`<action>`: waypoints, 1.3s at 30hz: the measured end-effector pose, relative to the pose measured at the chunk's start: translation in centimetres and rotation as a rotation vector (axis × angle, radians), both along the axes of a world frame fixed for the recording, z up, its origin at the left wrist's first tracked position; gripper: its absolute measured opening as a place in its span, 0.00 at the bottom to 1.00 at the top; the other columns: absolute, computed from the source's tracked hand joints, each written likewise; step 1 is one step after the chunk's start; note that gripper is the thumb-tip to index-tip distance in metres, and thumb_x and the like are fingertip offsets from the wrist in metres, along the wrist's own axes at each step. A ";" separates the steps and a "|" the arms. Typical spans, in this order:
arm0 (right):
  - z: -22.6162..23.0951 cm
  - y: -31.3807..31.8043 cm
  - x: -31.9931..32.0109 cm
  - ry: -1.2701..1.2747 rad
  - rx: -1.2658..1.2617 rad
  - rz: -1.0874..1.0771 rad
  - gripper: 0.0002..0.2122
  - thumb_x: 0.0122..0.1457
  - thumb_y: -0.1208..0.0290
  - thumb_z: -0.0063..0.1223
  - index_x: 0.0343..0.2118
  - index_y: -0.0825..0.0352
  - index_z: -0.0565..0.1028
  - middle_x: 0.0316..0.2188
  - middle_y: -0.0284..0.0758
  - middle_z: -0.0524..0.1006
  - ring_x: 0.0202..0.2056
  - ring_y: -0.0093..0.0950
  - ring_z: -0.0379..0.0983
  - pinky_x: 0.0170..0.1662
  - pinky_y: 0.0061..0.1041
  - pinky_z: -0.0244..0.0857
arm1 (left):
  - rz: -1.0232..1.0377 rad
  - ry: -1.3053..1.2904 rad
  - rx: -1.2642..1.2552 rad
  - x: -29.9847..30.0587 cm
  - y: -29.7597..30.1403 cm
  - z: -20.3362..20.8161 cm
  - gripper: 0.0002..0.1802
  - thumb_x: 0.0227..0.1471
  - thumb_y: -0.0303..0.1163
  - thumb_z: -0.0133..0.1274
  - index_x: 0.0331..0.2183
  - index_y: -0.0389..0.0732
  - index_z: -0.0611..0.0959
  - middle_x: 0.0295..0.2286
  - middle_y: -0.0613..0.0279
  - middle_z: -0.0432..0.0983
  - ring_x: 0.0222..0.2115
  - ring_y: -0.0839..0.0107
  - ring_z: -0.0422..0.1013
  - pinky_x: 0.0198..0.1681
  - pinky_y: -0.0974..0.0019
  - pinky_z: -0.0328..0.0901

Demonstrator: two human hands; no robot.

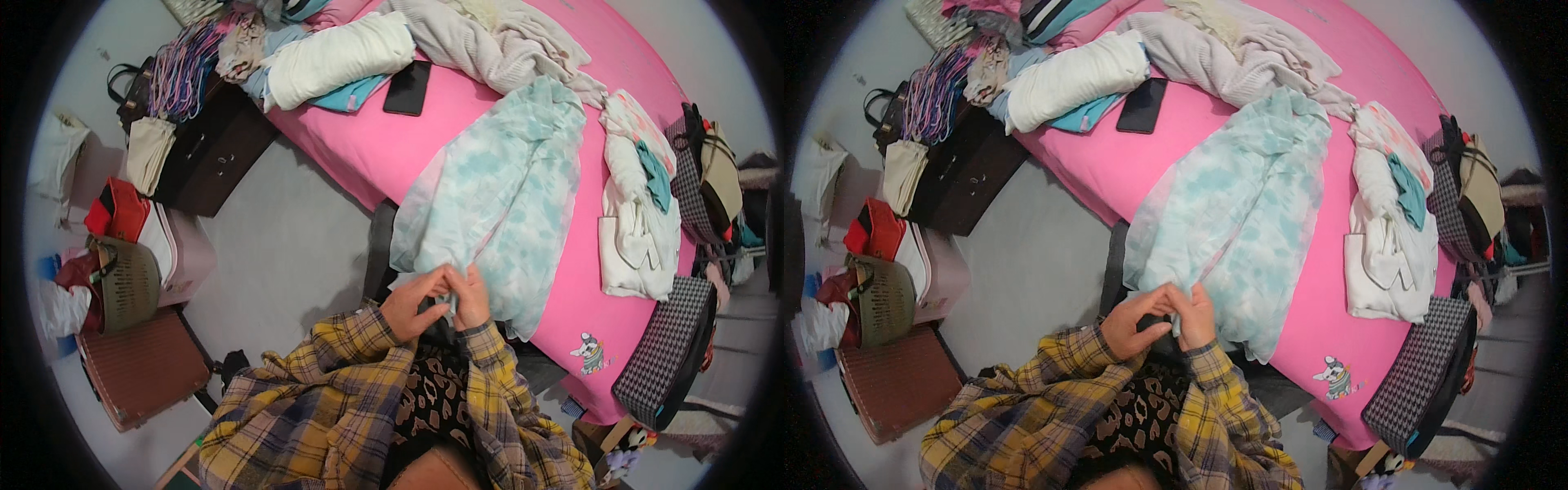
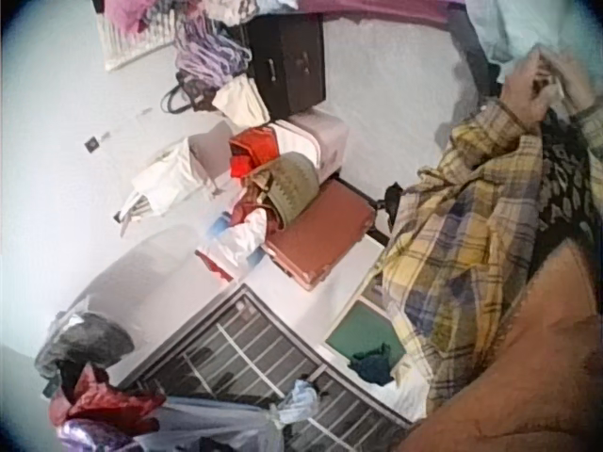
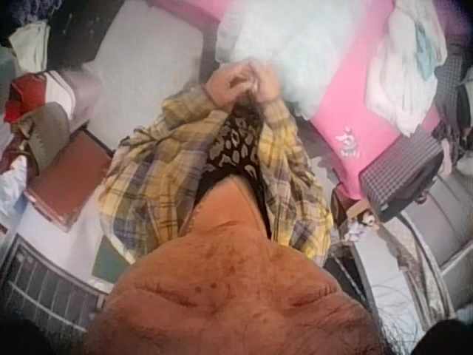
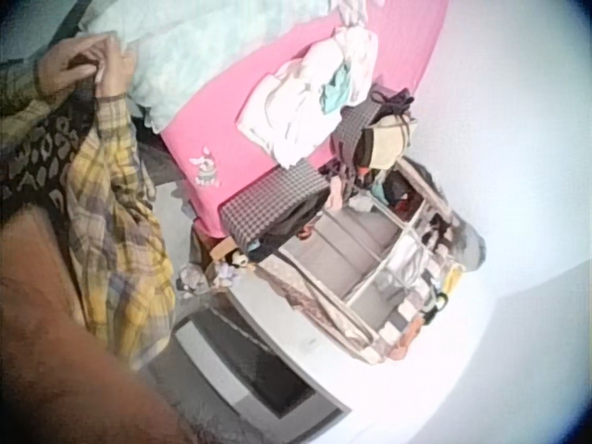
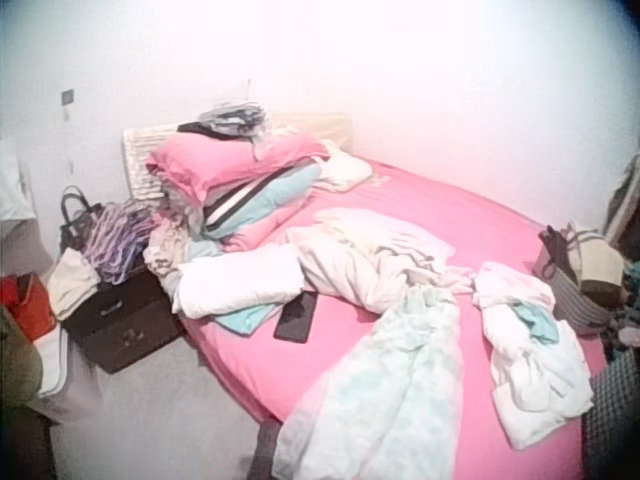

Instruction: The person folds various garments on a pink bed, including a blue and white dress, a black garment, and a light blue patterned shirt. They smooth and fold each item by hand, placing them into neat stacks.

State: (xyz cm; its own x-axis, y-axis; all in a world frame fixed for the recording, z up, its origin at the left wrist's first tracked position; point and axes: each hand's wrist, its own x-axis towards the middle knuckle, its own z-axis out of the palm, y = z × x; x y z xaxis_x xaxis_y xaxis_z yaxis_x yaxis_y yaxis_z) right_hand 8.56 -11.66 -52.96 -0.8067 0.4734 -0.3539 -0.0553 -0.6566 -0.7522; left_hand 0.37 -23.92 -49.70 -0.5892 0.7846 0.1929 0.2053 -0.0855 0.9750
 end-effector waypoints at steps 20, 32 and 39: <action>8.9 9.0 -2.1 0.271 0.234 -0.265 0.23 0.58 0.78 0.42 0.57 0.69 0.56 0.49 0.39 0.67 0.47 0.30 0.67 0.49 0.28 0.63 | 0.443 0.600 -0.311 -3.5 -0.4 -12.4 0.15 0.37 0.27 0.59 0.30 0.39 0.73 0.28 0.56 0.68 0.30 0.58 0.66 0.32 0.60 0.60; 13.3 6.0 -4.2 0.333 0.201 -0.273 0.27 0.56 0.80 0.42 0.59 0.70 0.52 0.50 0.43 0.66 0.48 0.30 0.66 0.50 0.28 0.62 | 0.249 0.413 0.093 1.1 1.6 -6.1 0.06 0.42 0.22 0.56 0.28 0.35 0.76 0.24 0.55 0.71 0.22 0.62 0.68 0.25 0.63 0.63; 5.8 2.4 -3.0 0.022 0.187 -0.062 0.26 0.54 0.83 0.46 0.57 0.75 0.54 0.47 0.43 0.69 0.46 0.29 0.69 0.47 0.25 0.64 | 0.251 0.228 -0.187 1.0 0.4 -8.8 0.08 0.45 0.27 0.55 0.29 0.34 0.77 0.24 0.55 0.72 0.25 0.61 0.69 0.27 0.63 0.63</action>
